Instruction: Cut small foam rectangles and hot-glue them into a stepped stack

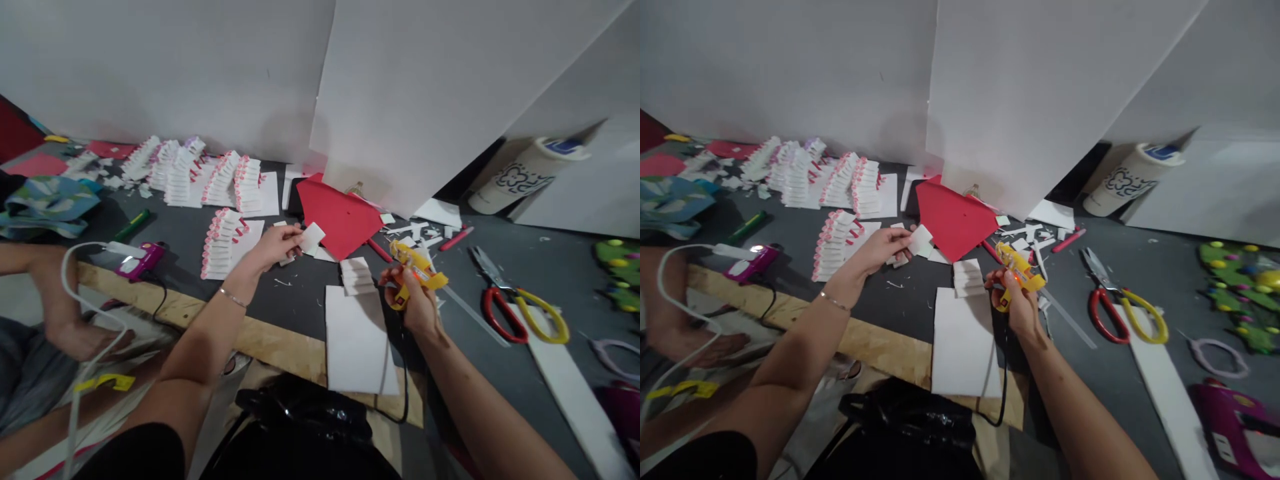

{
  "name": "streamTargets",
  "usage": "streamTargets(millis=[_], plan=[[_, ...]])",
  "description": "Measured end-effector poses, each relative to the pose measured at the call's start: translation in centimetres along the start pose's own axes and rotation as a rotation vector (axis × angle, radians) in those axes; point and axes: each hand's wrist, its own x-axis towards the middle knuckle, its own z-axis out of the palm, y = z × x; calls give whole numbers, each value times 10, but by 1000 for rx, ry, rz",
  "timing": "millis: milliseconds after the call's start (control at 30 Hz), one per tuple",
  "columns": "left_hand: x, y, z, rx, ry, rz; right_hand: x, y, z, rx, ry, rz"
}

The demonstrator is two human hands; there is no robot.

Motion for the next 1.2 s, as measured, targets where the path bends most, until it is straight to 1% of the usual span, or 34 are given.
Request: streamTargets(millis=[33,100,167,233,300,400,467,533,633,733,867,933,1000,1067,1133,1167,1200], plan=[[-1,2,9,-57,-44,-11,-1,0,1,-14,-19,-11],[1,5,26,-120,-82,1,-2,0,2,-48,-64,-40],[5,5,41,-132,-66,32,-4,-1,3,-80,-104,-65],[11,2,51,-130,-24,56,-4,-1,2,-100,-132,-88],[16,-4,59,-155,-6,66,-4,-1,1,-111,-139,-103],[20,-16,68,-246,5,81,-2,-2,-1,-126,-117,-112],[21,-23,73,-309,37,84,-2,-3,-1,-146,-119,-106],[22,-28,76,-345,89,75,-2,-3,0,-179,-149,-100],[21,-30,76,-350,149,62,-5,-3,1,-244,-200,-101],[20,-29,76,-387,131,77,-7,-3,1,-298,-198,-87],[17,-28,82,-464,82,74,-7,-3,1,-367,-167,-81],[17,-28,83,-465,72,60,-5,-4,0,-439,-130,-88],[17,-28,78,-397,38,35,-1,-3,-2,-512,-70,-97],[17,-27,68,-231,-35,10,5,-1,-5,-585,12,-96],[17,-24,55,23,-109,31,11,3,-9,-653,68,-56],[16,-22,50,175,-109,74,14,5,-11,-684,77,-25],[15,-20,46,337,-67,133,16,7,-13,-707,72,6]])
